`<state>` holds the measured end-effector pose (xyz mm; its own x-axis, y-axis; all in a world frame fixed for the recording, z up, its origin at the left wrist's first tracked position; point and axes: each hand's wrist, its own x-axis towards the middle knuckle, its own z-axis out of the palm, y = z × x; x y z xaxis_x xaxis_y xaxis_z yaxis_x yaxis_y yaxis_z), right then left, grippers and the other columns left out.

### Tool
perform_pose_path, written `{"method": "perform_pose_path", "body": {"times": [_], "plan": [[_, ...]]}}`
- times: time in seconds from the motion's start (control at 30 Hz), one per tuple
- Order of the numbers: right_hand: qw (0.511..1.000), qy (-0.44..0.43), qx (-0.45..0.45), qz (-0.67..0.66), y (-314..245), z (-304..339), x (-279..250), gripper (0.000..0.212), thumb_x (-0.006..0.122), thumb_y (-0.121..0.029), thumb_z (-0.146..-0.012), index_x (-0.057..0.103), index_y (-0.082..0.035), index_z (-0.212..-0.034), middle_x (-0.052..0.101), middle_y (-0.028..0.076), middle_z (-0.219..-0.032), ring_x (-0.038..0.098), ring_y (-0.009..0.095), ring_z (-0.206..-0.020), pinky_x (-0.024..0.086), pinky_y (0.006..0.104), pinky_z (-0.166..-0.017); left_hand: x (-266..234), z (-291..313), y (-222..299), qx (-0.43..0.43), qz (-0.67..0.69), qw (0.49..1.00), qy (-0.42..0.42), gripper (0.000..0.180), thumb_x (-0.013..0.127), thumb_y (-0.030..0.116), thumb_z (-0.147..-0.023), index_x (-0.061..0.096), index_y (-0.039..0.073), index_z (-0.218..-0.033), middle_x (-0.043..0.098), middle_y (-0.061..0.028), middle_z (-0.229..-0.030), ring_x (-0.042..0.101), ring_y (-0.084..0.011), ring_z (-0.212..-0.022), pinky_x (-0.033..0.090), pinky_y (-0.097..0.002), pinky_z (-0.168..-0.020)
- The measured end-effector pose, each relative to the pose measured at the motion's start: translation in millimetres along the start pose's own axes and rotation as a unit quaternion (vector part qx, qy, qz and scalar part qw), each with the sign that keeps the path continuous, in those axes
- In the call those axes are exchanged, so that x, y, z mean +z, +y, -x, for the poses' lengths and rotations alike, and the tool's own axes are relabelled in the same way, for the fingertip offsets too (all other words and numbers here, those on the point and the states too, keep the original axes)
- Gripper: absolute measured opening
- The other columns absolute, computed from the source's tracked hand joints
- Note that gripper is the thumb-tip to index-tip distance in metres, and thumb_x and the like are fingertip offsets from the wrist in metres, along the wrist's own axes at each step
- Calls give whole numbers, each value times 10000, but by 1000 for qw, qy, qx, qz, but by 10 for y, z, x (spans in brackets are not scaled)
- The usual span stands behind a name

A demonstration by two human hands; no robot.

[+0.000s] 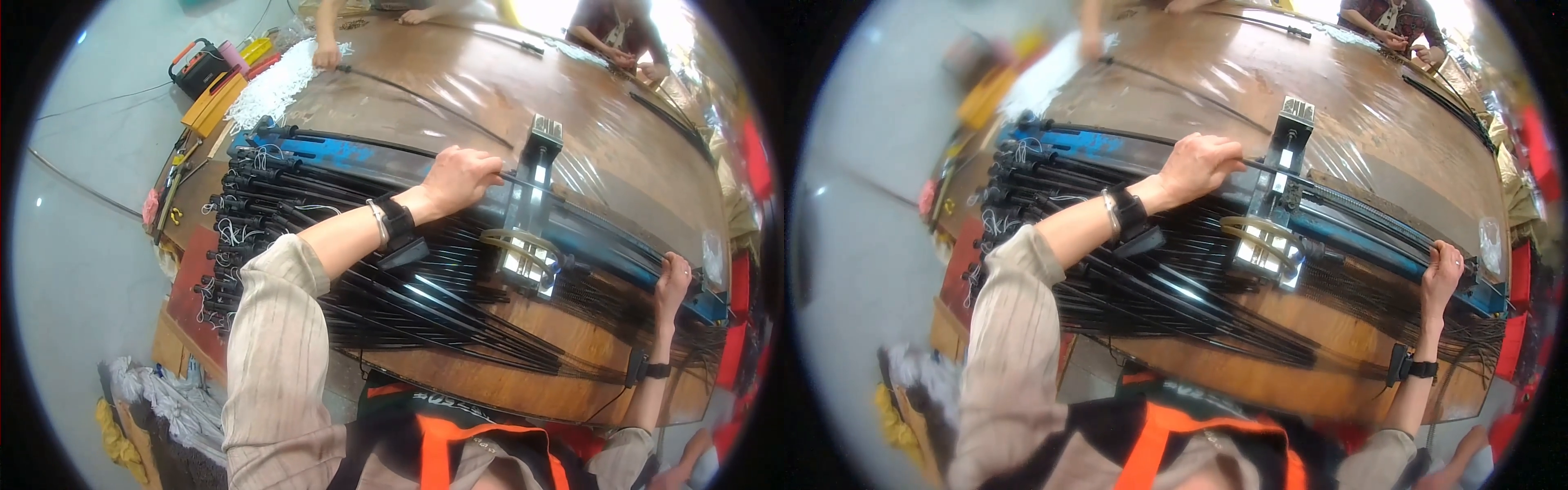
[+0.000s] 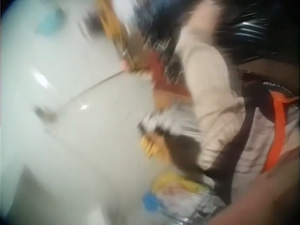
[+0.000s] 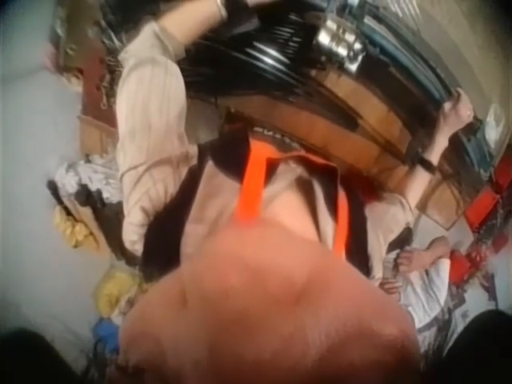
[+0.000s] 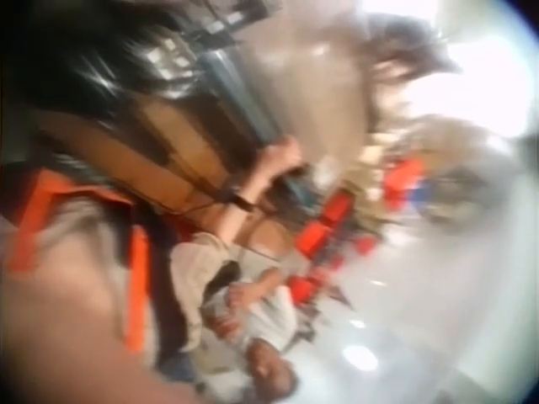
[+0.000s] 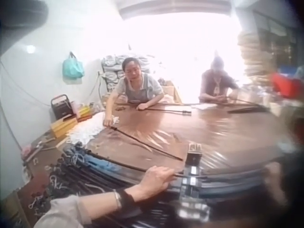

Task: The person inserts a spring into a tube, places the tube into a machine to be pressed, and then stacks the finished assembly onto a pile.

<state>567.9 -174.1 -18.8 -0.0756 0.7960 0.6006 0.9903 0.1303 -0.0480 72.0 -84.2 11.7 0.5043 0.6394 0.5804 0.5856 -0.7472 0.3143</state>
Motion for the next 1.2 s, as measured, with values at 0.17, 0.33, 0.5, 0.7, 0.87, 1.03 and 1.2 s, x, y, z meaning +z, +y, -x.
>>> {"method": "perform_pose_path", "body": {"times": [0.17, 0.33, 0.5, 0.7, 0.87, 1.03, 1.2], "plan": [[998, 1, -54, -37, -564, -34, -201, 260, 591, -39, -894, 629, -66, -1150, 653, 97, -1138, 557, 287, -1168, 355, 422, -1042, -29, -19, -22, -3, -1, 999, -46, 158, 638, 211, -882, 587, 70, -830, 633, -114, -771, 627, -352, -742, 495, -450, -639], [990, 48, -135, -11, -1267, -11, -313, 330, 648, -52, -853, 631, -95, -1180, 643, 39, -1237, 535, 257, -1228, 295, 438, -1076, 36, -101, 9, -21, -57, 992, -110, 130, 574, 203, -928, 594, 92, -866, 656, -144, -766, 645, -367, -721, 500, -469, -598], [991, 16, -105, -83, -1355, 215, -300, 390, 667, -5, -795, 621, -81, -1175, 660, 67, -1162, 574, 263, -1131, 372, 410, -991, 32, -202, 98, -50, -90, 983, -149, 135, 555, 189, -931, 565, 76, -857, 646, -172, -774, 632, -391, -732, 488, -486, -602], [979, -7, -111, -172, -1702, 243, -223, 275, 677, -42, -826, 650, -74, -1098, 685, 70, -977, 622, 240, -983, 414, 366, -889, 67, -142, 113, -47, -108, 982, -147, 161, 561, 193, -928, 531, 64, -837, 630, -178, -767, 620, -394, -740, 475, -477, -608], [935, -119, -46, -330, -1784, 274, 4, 294, 646, 17, -813, 627, -25, -1103, 653, 145, -985, 616, 299, -940, 479, 369, -818, 102, -109, 105, -29, -109, 987, -115, 118, 560, 164, -918, 544, 75, -841, 623, -167, -746, 616, -388, -733, 478, -466, -620], [893, -119, 11, -435, -1786, 115, 146, 158, 630, -49, -859, 634, -19, -1014, 617, 159, -859, 626, 330, -851, 503, 376, -759, 226, -97, -47, 64, -146, 986, -45, 97, 574, 164, -917, 559, 104, -842, 641, -102, -781, 638, -318, -724, 492, -432, -609], [957, -248, -115, -95, -1675, 384, -454, 154, 682, -149, -806, 604, -34, -871, 576, 120, -744, 591, 309, -753, 483, 392, -676, -15, -127, -521, 152, -230, 960, -47, 57, 571, 171, -927, 588, 138, -970, 649, -58, -852, 638, -280, -746, 496, -415, -635]]}}
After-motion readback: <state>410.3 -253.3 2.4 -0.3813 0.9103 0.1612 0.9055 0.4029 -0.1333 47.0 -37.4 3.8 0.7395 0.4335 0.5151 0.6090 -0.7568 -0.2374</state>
